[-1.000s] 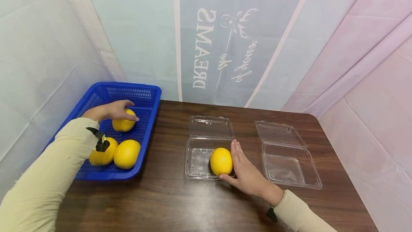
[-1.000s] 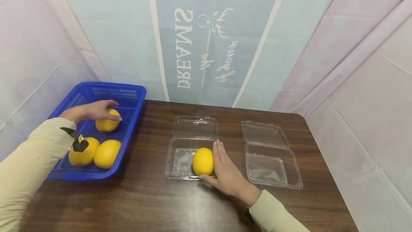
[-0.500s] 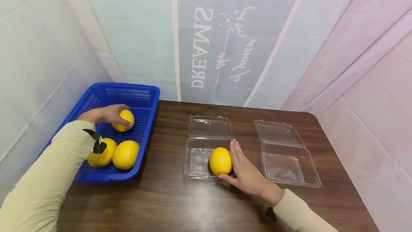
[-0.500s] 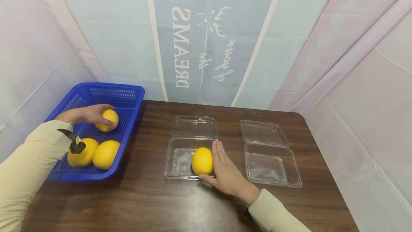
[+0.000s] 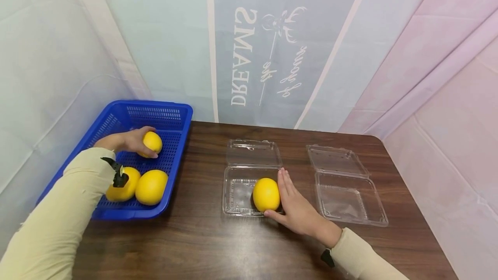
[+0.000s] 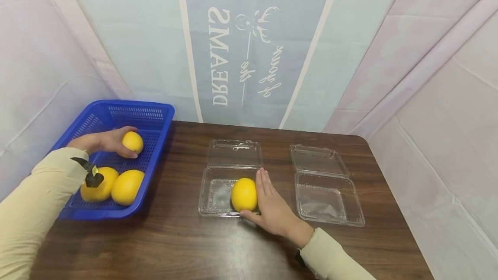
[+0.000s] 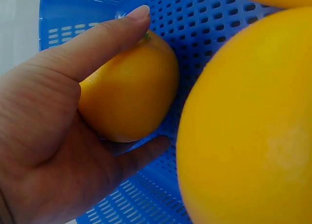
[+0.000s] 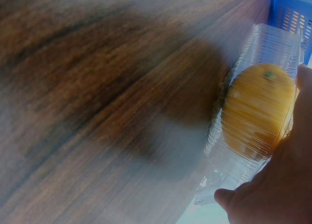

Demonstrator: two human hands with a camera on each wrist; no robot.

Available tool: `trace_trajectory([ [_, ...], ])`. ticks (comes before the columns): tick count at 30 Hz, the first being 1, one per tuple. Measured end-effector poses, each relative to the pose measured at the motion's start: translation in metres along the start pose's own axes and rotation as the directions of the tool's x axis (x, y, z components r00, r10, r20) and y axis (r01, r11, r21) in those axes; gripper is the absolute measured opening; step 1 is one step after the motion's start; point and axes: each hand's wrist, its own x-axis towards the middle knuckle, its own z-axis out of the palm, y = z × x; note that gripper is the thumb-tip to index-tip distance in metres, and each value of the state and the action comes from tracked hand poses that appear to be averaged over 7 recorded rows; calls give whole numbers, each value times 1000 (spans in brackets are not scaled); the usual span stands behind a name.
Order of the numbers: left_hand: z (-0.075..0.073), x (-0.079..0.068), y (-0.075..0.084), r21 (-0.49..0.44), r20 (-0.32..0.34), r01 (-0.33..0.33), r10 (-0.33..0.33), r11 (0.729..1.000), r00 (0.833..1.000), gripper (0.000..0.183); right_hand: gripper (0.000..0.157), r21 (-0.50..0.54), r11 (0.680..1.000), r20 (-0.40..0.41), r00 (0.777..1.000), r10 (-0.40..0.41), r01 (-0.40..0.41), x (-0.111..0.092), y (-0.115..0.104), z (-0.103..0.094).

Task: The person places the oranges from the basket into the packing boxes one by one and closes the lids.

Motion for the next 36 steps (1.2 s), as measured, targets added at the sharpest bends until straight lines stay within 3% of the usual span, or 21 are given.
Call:
trace_trajectory([
  [9,-1,-1,-2,-16,-2,36,-36,999,999,113,114,14,1000,35,999,27,-28,0,-2,-3],
  [36,-7,0,-9,-29,-2,71,-71,997,997,100,115,26,998,70,996,51,-53,2,-10,-16],
])
